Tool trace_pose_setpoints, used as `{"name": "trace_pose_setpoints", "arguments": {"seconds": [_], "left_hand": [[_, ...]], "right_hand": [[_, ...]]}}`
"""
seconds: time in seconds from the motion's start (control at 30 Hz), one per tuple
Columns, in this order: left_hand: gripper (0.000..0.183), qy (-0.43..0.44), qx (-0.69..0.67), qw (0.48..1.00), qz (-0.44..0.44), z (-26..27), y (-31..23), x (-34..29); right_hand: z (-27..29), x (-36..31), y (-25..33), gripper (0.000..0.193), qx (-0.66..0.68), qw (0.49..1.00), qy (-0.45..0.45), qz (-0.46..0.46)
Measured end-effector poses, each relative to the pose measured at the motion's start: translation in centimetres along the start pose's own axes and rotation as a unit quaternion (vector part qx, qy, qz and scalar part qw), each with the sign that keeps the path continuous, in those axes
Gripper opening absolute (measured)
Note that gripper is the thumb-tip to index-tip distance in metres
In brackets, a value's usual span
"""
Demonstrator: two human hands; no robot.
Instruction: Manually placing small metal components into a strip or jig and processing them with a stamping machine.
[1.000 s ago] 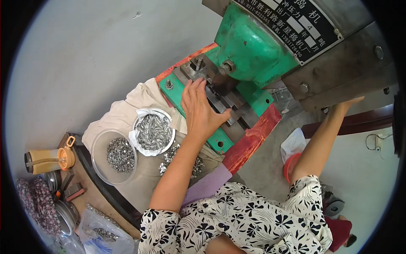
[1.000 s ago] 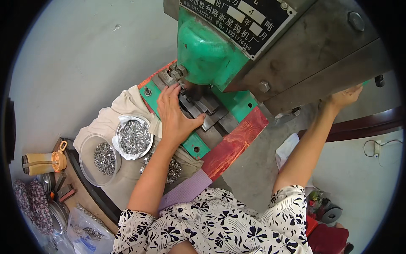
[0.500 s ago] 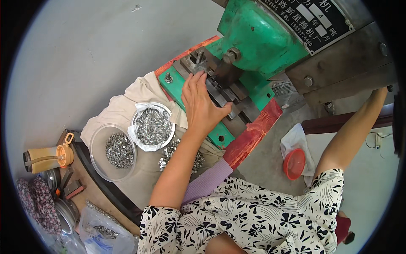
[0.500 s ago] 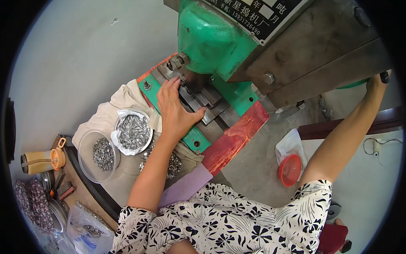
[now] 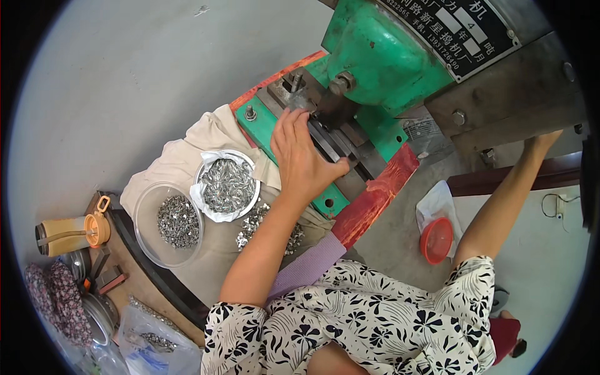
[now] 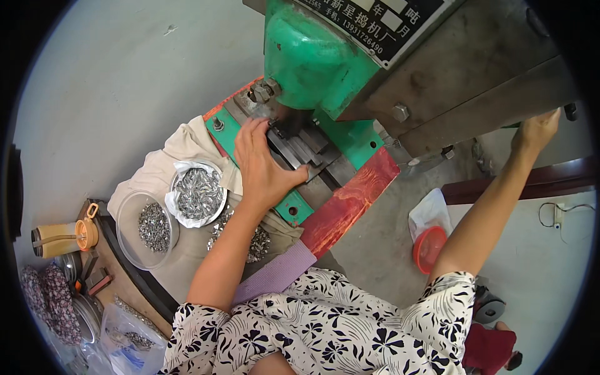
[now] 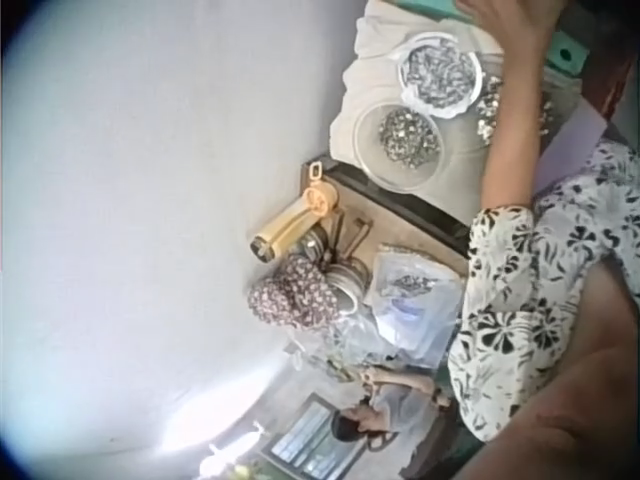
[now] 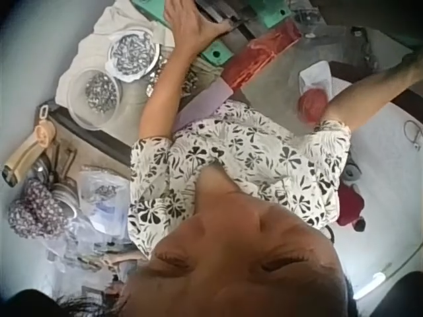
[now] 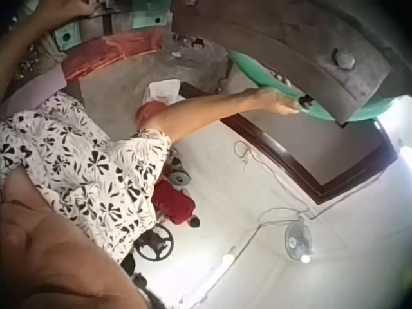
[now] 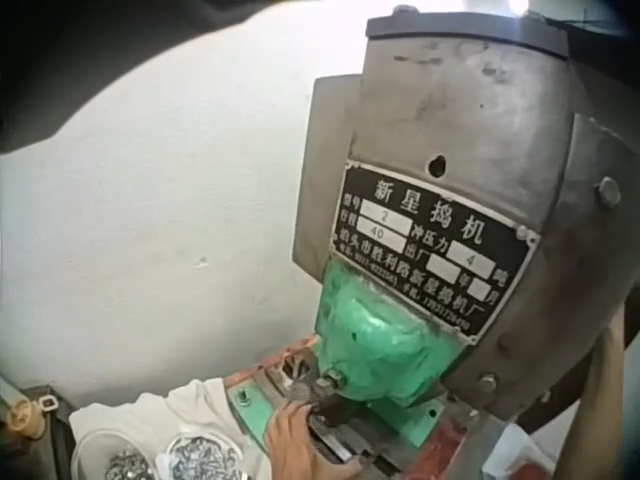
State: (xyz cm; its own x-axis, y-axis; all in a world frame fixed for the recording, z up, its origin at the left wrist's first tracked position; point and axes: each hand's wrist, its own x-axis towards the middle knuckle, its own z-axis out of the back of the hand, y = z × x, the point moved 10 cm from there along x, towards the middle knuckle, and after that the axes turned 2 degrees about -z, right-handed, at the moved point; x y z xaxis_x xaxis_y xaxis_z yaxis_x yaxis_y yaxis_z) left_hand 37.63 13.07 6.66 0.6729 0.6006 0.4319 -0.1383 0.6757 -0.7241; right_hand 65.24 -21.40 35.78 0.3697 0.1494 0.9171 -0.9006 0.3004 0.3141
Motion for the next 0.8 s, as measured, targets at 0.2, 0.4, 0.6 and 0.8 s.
{"name": "trace_pose_setpoints", "arguments": {"seconds": [0.2, 0.4, 0.6, 0.8], "left_hand": [[0.095, 0.023, -0.034, 0.999, -0.001, -0.1, -2.0, -2.5], [0.099, 0.026, -0.046, 0.999, 0.003, -0.2, -1.8, -2.7], [0.108, 0.049, -0.116, 0.992, -0.033, 0.0, -1.3, -3.4], [0.101, -0.002, -0.132, 0.991, -0.026, 1.6, -1.4, -4.3]], "right_hand": [[1.9, 3.7, -1.2, 0.037, -0.056, 0.998, 0.011, -0.036], [-0.1, -0.8, 2.6, 0.041, -0.068, 0.995, -0.064, -0.029], [-11.5, -21.5, 10.2, 0.027, -0.067, 0.996, 0.013, -0.050], [-23.5, -28.0, 9.2, 0.027, 0.034, 0.860, 0.447, -0.245]]}}
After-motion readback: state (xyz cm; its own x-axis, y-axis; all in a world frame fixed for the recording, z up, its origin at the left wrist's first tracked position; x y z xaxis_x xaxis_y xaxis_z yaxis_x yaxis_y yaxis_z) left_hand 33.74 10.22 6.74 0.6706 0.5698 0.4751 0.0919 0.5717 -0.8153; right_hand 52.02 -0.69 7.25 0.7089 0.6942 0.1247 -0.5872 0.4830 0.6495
